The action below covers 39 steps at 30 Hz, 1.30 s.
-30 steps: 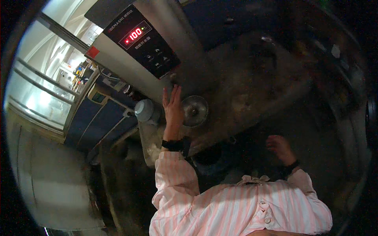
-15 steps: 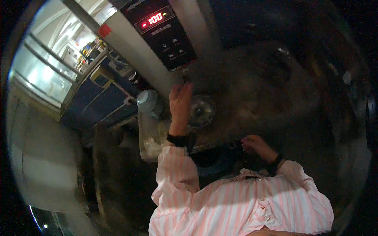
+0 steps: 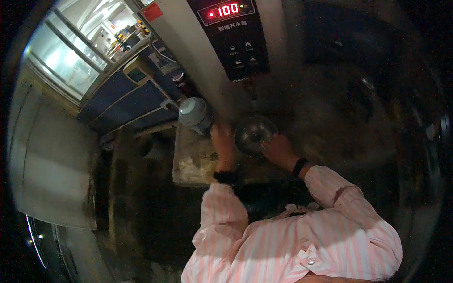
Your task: Making tea by filling a ceramic cup and a paper cup with water from a dispenser and adding ingredients from a bowl.
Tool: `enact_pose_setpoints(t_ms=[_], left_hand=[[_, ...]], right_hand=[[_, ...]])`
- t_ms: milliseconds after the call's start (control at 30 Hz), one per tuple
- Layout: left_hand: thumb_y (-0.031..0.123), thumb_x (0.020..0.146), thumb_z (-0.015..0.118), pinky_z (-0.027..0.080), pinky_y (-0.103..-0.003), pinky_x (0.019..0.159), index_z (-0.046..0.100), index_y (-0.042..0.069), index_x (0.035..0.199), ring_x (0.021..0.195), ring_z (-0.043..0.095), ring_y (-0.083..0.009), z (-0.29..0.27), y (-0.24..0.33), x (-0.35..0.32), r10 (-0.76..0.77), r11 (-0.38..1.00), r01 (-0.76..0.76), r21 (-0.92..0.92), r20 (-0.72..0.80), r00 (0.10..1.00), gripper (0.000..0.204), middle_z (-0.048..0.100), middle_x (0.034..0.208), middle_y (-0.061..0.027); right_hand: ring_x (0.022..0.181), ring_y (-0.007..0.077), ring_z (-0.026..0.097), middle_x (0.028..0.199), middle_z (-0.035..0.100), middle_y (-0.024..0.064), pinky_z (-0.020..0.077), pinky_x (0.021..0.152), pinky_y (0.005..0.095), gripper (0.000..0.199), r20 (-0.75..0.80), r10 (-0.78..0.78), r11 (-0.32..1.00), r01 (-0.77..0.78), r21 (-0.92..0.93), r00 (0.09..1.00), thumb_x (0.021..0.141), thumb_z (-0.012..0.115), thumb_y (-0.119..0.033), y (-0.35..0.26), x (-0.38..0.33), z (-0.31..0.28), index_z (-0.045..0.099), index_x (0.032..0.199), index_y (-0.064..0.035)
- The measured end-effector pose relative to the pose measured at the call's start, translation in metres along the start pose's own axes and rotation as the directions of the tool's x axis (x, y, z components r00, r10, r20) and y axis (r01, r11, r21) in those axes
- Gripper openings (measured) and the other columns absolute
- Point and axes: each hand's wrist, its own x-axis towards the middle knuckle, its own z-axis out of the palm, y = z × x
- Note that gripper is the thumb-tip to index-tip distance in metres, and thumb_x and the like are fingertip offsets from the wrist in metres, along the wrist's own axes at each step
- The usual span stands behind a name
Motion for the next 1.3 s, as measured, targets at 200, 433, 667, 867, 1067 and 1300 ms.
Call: enact_pose_setpoints(t_ms=[200,433,667,867,1067,1300], left_hand=[[0.029,0.075,0.067,0.041,-0.045,0.088,0.056,-0.002,0.106,0.112,0.048,-0.0392,0.054,-0.068,-0.066,-0.140,0.941,0.200,-0.273,0.224,0.964,0.046,0.051,0.119,-0.0254],[0.022,0.081,0.057,0.044,-0.037,0.085,0.049,-0.002,0.115,0.102,0.055,-0.0320,0.053,-0.119,-0.120,-0.539,0.838,0.546,-0.018,0.135,0.831,0.043,0.056,0.112,-0.0202],[0.009,0.083,0.049,0.052,-0.037,0.076,0.047,-0.001,0.116,0.095,0.060,-0.0284,-0.011,-0.050,-0.207,-0.186,0.747,0.319,-0.583,0.278,0.942,0.035,0.056,0.110,-0.0145],[0.013,0.081,0.054,0.053,-0.038,0.073,0.050,0.001,0.113,0.090,0.061,-0.0256,-0.059,-0.048,-0.310,-0.667,0.302,0.599,-0.741,0.285,0.689,0.034,0.058,0.106,-0.0119],[0.014,0.081,0.056,0.051,-0.036,0.073,0.058,0.003,0.105,0.083,0.061,-0.0215,-0.073,-0.059,-0.492,-0.540,0.838,0.513,-0.185,-0.155,0.827,0.026,0.061,0.096,-0.0099],[0.012,0.083,0.053,0.047,-0.039,0.077,0.064,0.006,0.101,0.095,0.060,-0.0245,-0.102,-0.113,-0.669,-0.760,0.587,0.674,0.448,0.017,0.650,0.022,0.062,0.107,-0.0129]], right_hand=[[0.084,0.0331,0.055,0.088,0.062,0.0142,0.0447,0.072,0.0445,0.014,0.038,0.189,0.960,-0.193,0.204,0.981,0.076,0.054,-0.016,0.021,0.013,0.036,0.064,0.080,-0.0065],[0.083,0.0362,0.053,0.082,0.056,0.0188,0.0446,0.073,0.0458,0.008,0.098,-0.017,0.958,-0.012,0.286,0.995,0.071,0.054,-0.005,0.010,0.008,-0.005,0.058,0.077,-0.0026],[0.083,0.0358,0.054,0.090,0.055,0.0190,0.0460,0.071,0.0418,0.015,-0.034,-0.216,0.927,0.216,0.306,0.976,0.076,0.049,-0.004,0.006,-0.021,-0.032,0.056,0.089,-0.0008],[0.079,0.0317,0.055,0.086,0.055,0.0181,0.0451,0.067,0.0389,0.012,-0.102,-0.173,0.640,0.191,0.744,0.980,0.082,0.050,-0.005,-0.022,-0.030,-0.035,0.053,0.093,-0.0017],[0.062,0.0145,0.055,0.079,0.058,0.0085,0.0429,0.051,0.0284,0.016,0.488,-0.300,0.239,-0.431,0.870,0.820,0.091,0.048,-0.019,-0.054,-0.061,-0.041,0.051,0.094,-0.0031],[0.051,0.0093,0.050,0.070,0.056,0.0041,0.0390,0.043,0.0233,0.012,0.590,-0.387,0.260,-0.529,0.807,0.709,0.091,0.047,-0.018,-0.059,-0.076,-0.044,0.050,0.094,-0.0064]])
